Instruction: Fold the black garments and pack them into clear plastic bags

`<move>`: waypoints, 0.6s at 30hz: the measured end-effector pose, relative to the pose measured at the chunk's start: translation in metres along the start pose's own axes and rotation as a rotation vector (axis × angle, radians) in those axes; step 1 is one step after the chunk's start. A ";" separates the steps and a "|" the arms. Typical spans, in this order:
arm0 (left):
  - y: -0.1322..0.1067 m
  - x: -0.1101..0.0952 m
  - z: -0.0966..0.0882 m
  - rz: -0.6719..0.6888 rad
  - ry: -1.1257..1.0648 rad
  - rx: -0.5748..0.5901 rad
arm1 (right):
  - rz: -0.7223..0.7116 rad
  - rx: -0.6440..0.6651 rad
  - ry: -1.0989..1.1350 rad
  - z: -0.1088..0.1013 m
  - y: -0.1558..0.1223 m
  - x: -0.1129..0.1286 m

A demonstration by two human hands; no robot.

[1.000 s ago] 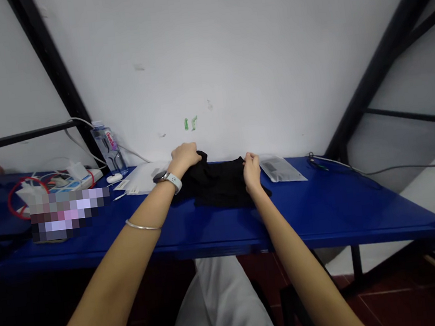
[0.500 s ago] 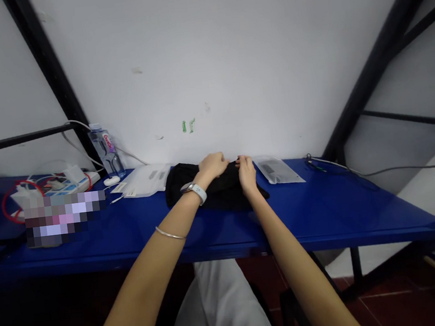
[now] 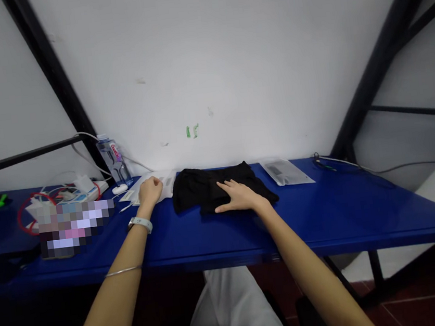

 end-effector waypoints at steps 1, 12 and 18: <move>0.000 0.003 0.002 -0.003 -0.002 -0.013 | 0.005 0.005 -0.028 0.003 0.001 0.002; -0.018 -0.015 0.014 0.145 -0.142 -0.059 | 0.083 -0.161 -0.074 0.017 0.012 0.009; -0.055 -0.078 0.059 0.031 -1.003 0.368 | 0.100 -0.327 0.270 0.008 0.016 0.003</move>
Point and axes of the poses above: each hand's wrist, its own y-axis towards the middle knuckle, its own z-axis out of the palm, x = y × z, the point moved 2 cm from there along y, towards the middle knuckle, and after that the axes turned 13 degrees about -y, right-handed, at the moved point
